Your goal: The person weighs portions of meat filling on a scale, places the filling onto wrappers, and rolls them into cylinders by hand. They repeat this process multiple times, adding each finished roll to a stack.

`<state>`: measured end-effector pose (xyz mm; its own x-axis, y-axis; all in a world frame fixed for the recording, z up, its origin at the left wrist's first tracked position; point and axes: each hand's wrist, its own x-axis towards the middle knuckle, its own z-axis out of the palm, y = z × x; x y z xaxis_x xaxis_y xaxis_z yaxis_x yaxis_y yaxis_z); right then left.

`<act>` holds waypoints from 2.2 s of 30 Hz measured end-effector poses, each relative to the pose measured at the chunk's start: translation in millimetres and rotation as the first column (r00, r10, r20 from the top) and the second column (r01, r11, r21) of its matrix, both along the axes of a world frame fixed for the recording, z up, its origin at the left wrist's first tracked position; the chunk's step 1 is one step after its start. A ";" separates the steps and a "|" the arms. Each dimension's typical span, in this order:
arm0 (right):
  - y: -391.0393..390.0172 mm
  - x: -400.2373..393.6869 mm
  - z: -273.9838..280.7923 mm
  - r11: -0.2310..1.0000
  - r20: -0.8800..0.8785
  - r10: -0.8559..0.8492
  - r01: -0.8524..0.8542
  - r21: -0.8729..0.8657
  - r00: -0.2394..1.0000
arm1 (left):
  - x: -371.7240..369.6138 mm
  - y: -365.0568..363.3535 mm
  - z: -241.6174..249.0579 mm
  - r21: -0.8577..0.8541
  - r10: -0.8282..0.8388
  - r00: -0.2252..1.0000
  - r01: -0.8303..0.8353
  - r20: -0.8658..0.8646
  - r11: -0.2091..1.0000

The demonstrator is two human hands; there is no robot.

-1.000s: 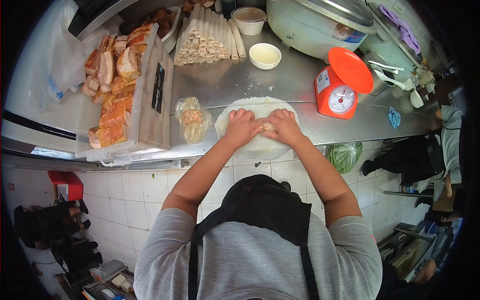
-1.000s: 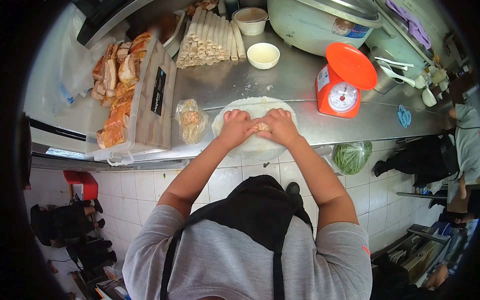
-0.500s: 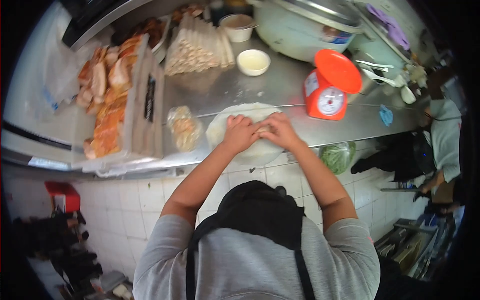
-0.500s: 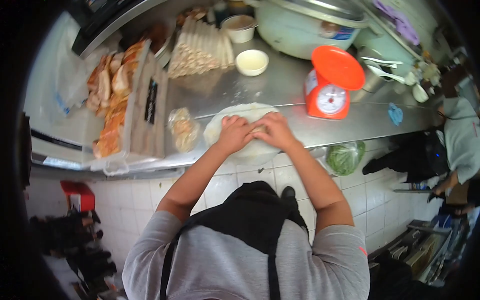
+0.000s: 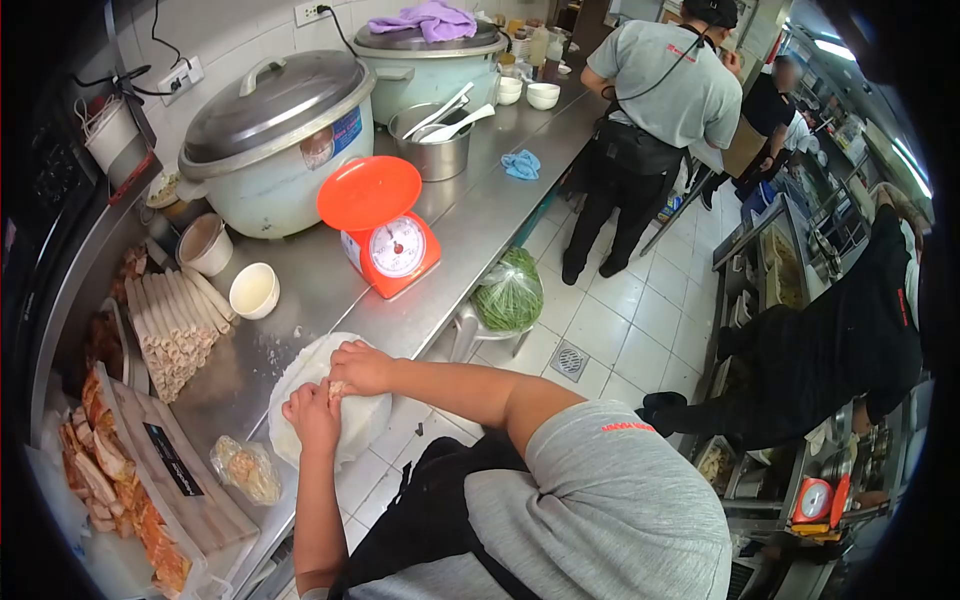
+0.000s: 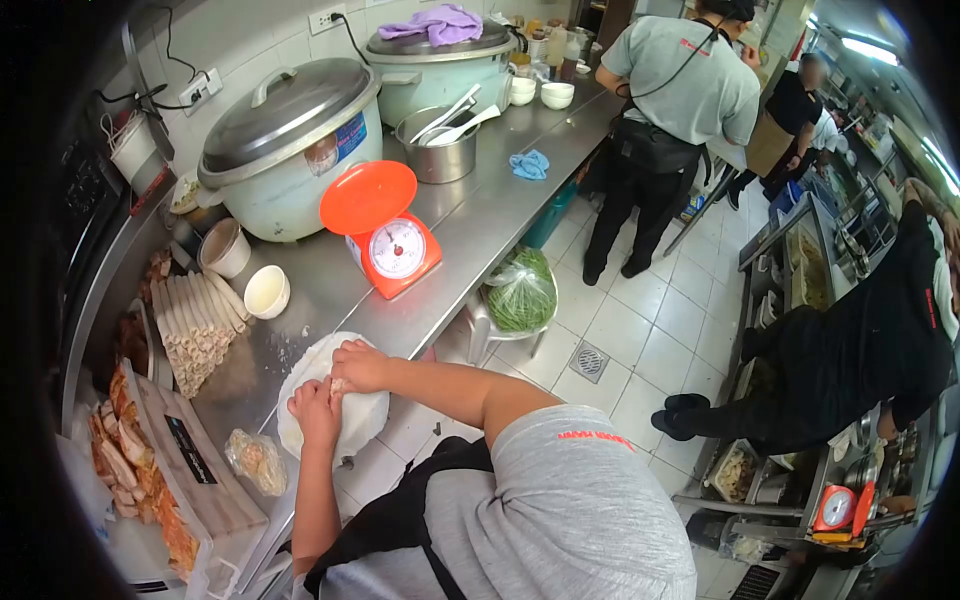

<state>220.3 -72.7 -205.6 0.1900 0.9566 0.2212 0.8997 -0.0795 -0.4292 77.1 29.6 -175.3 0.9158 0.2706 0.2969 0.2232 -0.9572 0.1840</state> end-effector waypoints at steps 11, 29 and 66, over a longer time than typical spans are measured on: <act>-13.2 12.2 3.7 0.968 -0.341 -0.069 0.145 0.204 0.938 | 20.9 -10.7 7.0 -0.194 0.005 0.999 -0.013 -0.039 0.981; -16.6 -14.4 35.1 0.978 -0.032 -0.179 0.174 -0.112 0.983 | 16.3 -3.0 -2.2 -0.202 0.006 1.000 -0.005 0.001 0.979; -168.9 74.6 41.0 0.950 -0.464 -0.210 0.291 0.110 0.860 | 46.6 -21.2 10.0 -0.060 -0.007 0.987 -0.003 -0.163 0.998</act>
<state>294.9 -241.6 -164.6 0.5347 0.8183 0.2110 0.5713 -0.1661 -0.8038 123.8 8.4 -165.3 0.9511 0.2817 0.1271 0.2531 -0.9460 0.2024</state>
